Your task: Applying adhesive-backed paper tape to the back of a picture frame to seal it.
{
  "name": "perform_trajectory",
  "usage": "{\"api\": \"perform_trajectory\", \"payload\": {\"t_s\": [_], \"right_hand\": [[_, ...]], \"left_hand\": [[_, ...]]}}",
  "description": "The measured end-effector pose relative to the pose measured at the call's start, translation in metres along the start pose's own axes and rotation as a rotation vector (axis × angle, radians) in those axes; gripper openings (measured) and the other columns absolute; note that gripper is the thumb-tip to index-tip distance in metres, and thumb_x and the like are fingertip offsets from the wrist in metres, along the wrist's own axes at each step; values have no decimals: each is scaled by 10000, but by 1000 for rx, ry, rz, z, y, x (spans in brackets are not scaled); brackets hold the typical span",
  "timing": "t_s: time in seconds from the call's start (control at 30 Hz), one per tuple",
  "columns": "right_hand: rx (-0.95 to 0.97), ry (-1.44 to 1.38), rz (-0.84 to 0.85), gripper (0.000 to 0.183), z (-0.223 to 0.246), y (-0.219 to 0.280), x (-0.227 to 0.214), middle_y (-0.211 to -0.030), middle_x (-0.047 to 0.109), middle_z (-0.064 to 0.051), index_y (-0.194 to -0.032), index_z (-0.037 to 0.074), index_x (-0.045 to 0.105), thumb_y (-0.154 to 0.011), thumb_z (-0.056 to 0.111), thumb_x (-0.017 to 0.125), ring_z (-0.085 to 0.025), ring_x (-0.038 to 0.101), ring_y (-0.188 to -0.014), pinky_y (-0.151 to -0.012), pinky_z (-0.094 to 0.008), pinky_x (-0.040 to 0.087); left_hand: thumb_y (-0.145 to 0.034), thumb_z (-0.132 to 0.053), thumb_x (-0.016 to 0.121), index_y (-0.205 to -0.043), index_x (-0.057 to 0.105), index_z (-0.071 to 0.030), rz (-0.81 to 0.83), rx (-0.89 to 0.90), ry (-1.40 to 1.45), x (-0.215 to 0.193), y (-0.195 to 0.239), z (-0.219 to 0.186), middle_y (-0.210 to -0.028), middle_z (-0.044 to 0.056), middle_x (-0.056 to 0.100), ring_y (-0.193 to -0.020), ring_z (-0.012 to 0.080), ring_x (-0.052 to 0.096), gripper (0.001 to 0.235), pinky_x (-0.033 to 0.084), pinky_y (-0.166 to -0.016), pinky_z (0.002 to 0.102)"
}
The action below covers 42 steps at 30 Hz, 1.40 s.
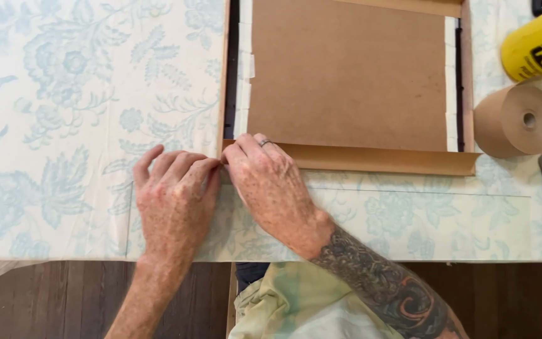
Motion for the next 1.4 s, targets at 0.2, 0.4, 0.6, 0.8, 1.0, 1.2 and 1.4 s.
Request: {"api": "perform_trajectory", "payload": {"t_s": [0.2, 0.4, 0.6, 0.8, 1.0, 1.2, 1.4], "right_hand": [[-9, 4, 81, 57, -1, -3, -5, -868, 574, -5, -937, 158, 654, -939, 183, 705, -192, 644, -859, -733, -308, 561], [-7, 38, -5, 99, -1, -4, -5, -861, 562, -42, -883, 115, 617, -891, 125, 715, -229, 644, -856, -720, -319, 548], [-8, 94, 53, 85, -26, 20, -10, -868, 569, -20, -909, 128, 643, -920, 173, 714, -198, 640, -872, -712, -298, 542], [2, 88, 81, 69, -53, 40, -35, -856, 548, -33, -937, 125, 658, -952, 160, 716, -204, 621, -857, -725, -308, 541], [32, 39, 38, 92, -82, 60, -49, -872, 560, -15, -933, 153, 634, -954, 181, 719, -201, 616, -882, -763, -311, 541], [-4, -24, 74, 104, -109, 74, -70, -968, 643, -42, -1006, 89, 655, -965, 99, 750, -198, 601, -852, -775, -342, 523], [17, -11, 60, 112, -136, 93, -86, -971, 654, -49, -998, 74, 662, -965, 109, 763, -209, 608, -865, -791, -349, 517]], "left_hand": [[-837, -150, 840, -934, 768, -161, 9, 18, -12, -5, -2, 3, -871, -14, 686, -959, 189, 666, 121, 458, -1090, 457], [-849, -104, 820, -992, 772, -143, 47, 124, -21, -5, -7, -3, -934, 4, 694, -992, 216, 674, 156, 487, -1069, 438], [-885, -38, 792, -969, 762, -151, 40, 211, -110, -5, -5, -6, -968, 8, 674, -988, 218, 669, 144, 511, -1057, 446], [-897, -34, 795, -924, 771, -144, 7, 236, -109, -9, -8, -10, -935, 27, 658, -966, 235, 665, 116, 527, -1025, 446], [-902, -43, 799, -935, 791, -151, 27, 241, -121, -9, -9, -11, -942, 30, 676, -978, 240, 675, 113, 531, -1036, 441], [-961, -76, 836, -1066, 797, -178, 107, 254, -203, -17, -12, -14, -1045, -13, 745, -995, 221, 686, 152, 523, -1053, 433], [-999, -152, 873, -1083, 821, -222, 137, 247, -273, -18, -11, -15, -1047, -45, 768, -1001, 196, 708, 121, 531, -1082, 402]]}}
Point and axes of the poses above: each hand's wrist, its own y-axis away from the middle knuckle, its own x-axis out of the palm, z = x × y, the point moved 4 cm from there along -y, towards the middle knuckle
